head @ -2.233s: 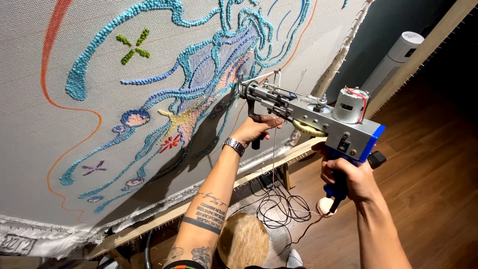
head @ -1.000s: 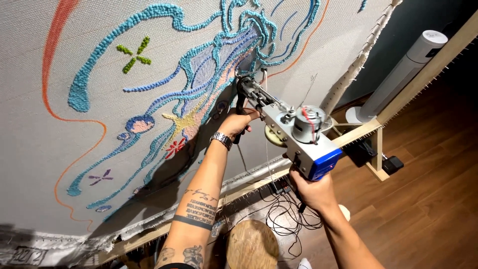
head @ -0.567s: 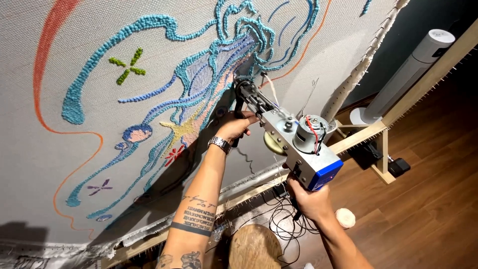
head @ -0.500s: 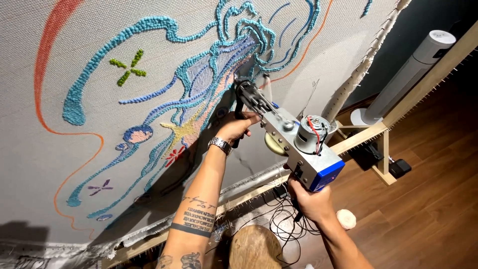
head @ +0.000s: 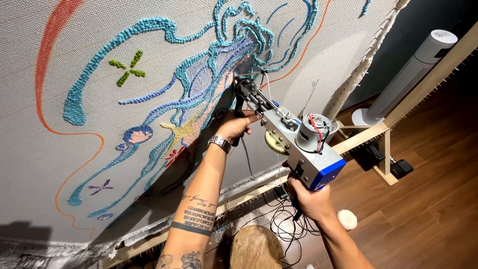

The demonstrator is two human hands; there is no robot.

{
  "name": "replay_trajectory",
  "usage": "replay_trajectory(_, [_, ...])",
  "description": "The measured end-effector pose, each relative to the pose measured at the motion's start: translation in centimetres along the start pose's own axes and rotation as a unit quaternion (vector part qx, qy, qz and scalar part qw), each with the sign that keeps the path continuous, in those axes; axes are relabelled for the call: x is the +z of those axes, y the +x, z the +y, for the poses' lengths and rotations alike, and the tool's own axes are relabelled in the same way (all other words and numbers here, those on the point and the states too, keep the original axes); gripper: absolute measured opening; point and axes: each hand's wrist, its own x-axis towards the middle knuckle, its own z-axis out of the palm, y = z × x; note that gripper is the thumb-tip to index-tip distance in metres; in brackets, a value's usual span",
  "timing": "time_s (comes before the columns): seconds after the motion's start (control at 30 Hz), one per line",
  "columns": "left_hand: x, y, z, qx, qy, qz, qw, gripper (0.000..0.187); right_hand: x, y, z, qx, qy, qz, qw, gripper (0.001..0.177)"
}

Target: Using a tufting gun to create a rug with a jellyfish pattern on a canvas frame.

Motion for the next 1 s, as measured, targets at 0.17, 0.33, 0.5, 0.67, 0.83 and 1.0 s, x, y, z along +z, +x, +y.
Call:
replay_trajectory(0.17, [0.6, 0.9, -1.0, 0.057, -0.077, -0.004, 0.995, 0.043, -0.7, 0.4, 0.4, -0.013, -0.025, -0.019, 0.999, 0.018])
replay_trajectory(0.33, [0.5, 0.1, 0.1, 0.101, -0.107, 0.019, 0.989, 0.027, -0.6, 0.6, 0.6, -0.031, -0.017, -0.012, 0.999, 0.022])
replay_trajectory(0.5, [-0.1, 2.3, -1.2, 0.065, -0.049, -0.036, 0.996, 0.045, -0.6, 0.0, -1.3, -0.001, 0.002, -0.044, 0.999, 0.019])
replay_trajectory(0.67, [-0.2, 0.5, 0.6, 0.097, -0.087, -0.013, 0.991, 0.036, -0.7, 0.2, -1.5, -0.051, -0.001, -0.064, 0.997, 0.015])
replay_trajectory(0.83, [0.2, 0.7, 0.3, 0.079, -0.027, -0.028, 0.996, 0.046, -0.7, 0.4, -1.0, -0.052, 0.003, -0.027, 0.998, 0.016])
replay_trajectory(1.0, [0.9, -1.0, 0.7, 0.12, -0.21, 0.097, 0.966, 0.041, -1.2, 0.1, -1.5, -0.287, 0.04, -0.042, 0.956, 0.011])
